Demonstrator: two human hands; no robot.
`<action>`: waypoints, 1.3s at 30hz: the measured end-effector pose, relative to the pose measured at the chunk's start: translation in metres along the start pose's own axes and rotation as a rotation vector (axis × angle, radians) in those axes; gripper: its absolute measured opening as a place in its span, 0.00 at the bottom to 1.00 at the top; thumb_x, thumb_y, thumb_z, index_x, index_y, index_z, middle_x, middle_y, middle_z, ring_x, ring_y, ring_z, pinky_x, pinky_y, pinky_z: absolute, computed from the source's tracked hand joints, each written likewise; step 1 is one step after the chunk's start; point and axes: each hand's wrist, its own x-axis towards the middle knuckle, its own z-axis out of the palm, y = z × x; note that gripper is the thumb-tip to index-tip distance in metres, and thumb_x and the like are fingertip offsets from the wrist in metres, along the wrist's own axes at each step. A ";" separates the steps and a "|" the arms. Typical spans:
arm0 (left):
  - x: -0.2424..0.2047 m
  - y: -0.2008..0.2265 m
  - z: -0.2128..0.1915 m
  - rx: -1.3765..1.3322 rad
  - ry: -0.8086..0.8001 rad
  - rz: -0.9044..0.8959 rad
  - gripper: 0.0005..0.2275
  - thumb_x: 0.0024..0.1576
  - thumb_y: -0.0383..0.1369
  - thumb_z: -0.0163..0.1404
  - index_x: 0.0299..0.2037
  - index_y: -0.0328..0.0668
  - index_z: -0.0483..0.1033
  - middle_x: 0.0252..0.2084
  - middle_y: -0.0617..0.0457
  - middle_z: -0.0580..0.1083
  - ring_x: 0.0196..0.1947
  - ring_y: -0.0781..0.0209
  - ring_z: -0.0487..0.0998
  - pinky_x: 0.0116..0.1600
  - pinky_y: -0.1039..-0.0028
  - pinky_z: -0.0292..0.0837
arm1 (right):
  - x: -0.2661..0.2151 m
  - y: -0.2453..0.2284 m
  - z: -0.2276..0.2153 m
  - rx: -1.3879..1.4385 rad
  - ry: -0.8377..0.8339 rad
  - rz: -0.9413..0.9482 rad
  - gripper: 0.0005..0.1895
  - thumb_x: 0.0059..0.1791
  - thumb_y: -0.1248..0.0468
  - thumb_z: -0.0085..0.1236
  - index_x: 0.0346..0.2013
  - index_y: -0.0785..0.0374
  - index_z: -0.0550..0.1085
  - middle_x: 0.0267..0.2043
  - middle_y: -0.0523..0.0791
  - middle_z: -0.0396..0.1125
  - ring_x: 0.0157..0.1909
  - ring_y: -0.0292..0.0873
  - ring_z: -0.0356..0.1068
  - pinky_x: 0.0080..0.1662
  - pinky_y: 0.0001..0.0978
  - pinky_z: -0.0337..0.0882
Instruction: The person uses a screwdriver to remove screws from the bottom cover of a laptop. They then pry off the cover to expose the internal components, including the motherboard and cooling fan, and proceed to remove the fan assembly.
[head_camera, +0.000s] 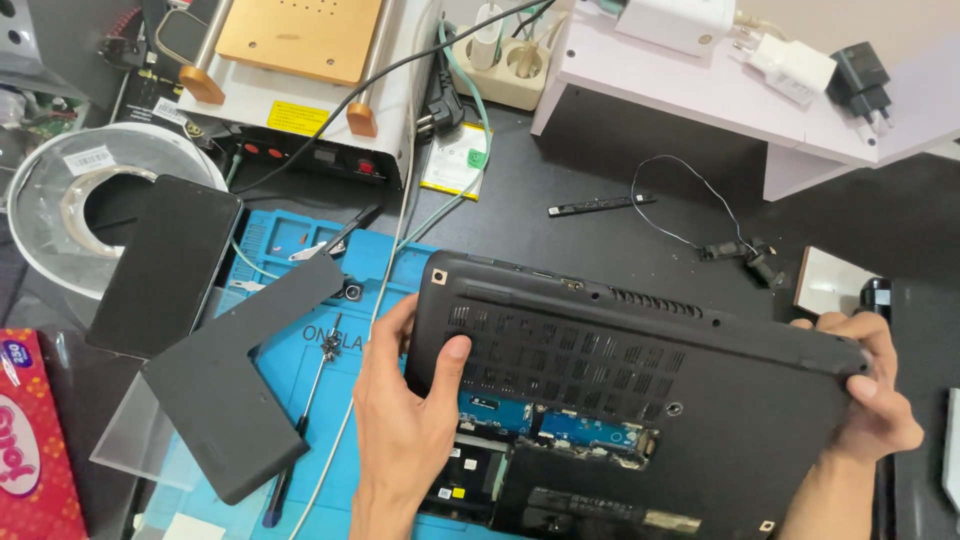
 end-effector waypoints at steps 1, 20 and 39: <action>0.001 0.000 0.000 0.000 0.003 -0.001 0.23 0.57 0.37 0.58 0.59 0.33 0.70 0.49 0.43 0.78 0.48 0.53 0.80 0.52 0.66 0.74 | 0.000 0.000 0.000 0.001 -0.003 0.000 0.21 0.45 0.50 0.58 0.41 0.64 0.68 0.26 0.45 0.58 0.31 0.40 0.57 0.42 0.32 0.61; -0.015 0.023 -0.009 0.016 0.052 0.105 0.24 0.53 0.35 0.63 0.58 0.36 0.72 0.46 0.47 0.79 0.43 0.54 0.76 0.47 0.68 0.73 | -0.045 -0.022 0.063 -0.163 0.454 0.218 0.25 0.59 0.46 0.52 0.59 0.63 0.68 0.51 0.49 0.68 0.58 0.47 0.69 0.63 0.49 0.72; 0.001 0.006 -0.001 0.026 0.007 -0.073 0.22 0.56 0.35 0.58 0.58 0.34 0.70 0.46 0.44 0.80 0.45 0.54 0.82 0.49 0.67 0.75 | -0.033 0.029 -0.023 0.037 0.204 0.229 0.25 0.51 0.57 0.64 0.50 0.78 0.71 0.38 0.61 0.72 0.35 0.53 0.73 0.39 0.42 0.74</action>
